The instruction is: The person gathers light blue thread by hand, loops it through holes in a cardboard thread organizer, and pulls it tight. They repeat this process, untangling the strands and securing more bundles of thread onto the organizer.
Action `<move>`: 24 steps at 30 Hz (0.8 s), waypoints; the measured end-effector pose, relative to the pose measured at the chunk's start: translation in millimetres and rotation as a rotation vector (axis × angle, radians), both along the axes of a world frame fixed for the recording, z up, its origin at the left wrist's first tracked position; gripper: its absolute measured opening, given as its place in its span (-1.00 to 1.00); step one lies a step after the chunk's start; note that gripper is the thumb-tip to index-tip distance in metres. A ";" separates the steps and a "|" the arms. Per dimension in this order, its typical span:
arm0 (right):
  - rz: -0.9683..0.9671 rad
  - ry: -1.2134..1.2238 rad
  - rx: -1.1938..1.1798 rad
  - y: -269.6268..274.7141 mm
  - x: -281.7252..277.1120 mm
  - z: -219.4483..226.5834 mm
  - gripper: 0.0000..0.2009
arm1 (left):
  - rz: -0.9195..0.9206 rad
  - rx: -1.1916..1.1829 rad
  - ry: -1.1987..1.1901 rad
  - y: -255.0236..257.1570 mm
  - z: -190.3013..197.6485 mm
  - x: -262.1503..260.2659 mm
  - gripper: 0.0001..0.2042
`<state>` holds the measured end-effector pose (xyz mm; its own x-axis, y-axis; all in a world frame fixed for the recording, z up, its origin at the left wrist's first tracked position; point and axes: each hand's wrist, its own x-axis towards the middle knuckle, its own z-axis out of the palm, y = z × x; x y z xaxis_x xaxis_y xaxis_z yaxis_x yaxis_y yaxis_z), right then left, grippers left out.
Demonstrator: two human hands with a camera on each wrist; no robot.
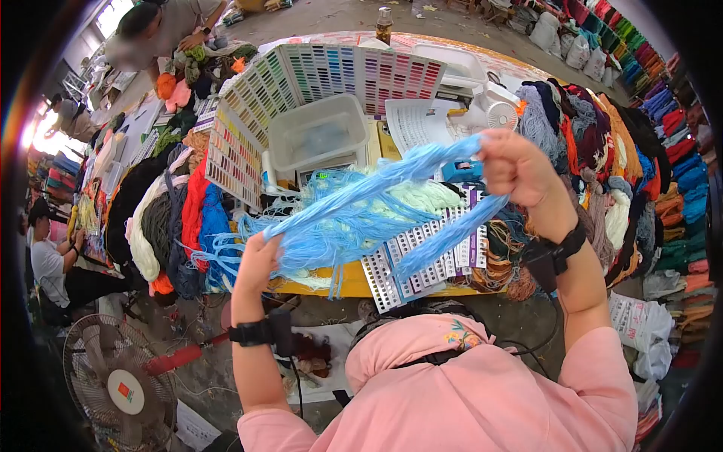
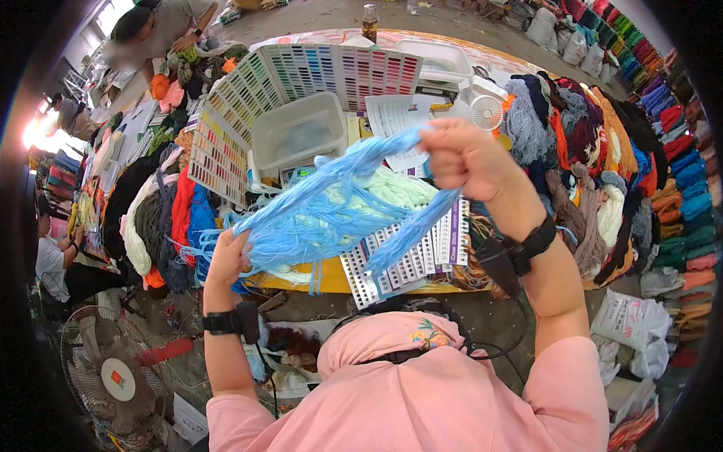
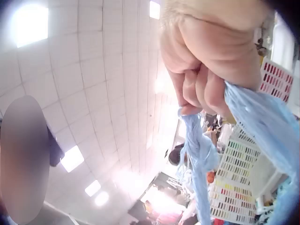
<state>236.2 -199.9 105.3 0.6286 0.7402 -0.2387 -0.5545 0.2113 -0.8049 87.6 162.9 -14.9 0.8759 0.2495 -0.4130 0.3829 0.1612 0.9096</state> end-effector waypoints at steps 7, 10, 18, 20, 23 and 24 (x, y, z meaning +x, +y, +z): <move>-0.046 -0.061 -0.078 8.8 6.1 14.0 -0.83 | 0.508 -0.477 -0.226 49.7 -31.2 -38.4 -0.76; 0.144 -0.165 -0.176 50.8 -14.9 24.1 -0.84 | 0.288 -1.237 -0.285 -3.1 -7.0 -31.6 -0.87; 0.485 -0.440 -0.327 58.1 -46.6 32.8 -0.85 | -0.100 -1.264 -0.465 -105.9 47.7 17.5 -0.65; 0.489 -0.469 -0.376 48.9 -42.8 22.6 -0.85 | -0.074 -1.126 -0.669 -76.2 73.7 22.7 -0.59; 0.464 -0.516 -0.341 55.2 -47.2 -11.6 -0.85 | -0.121 -1.019 -0.826 -59.7 131.1 17.7 -0.52; 0.456 -0.633 -0.367 59.5 -49.0 -22.5 -0.84 | -0.170 -1.006 -0.823 -60.6 149.1 15.3 -0.53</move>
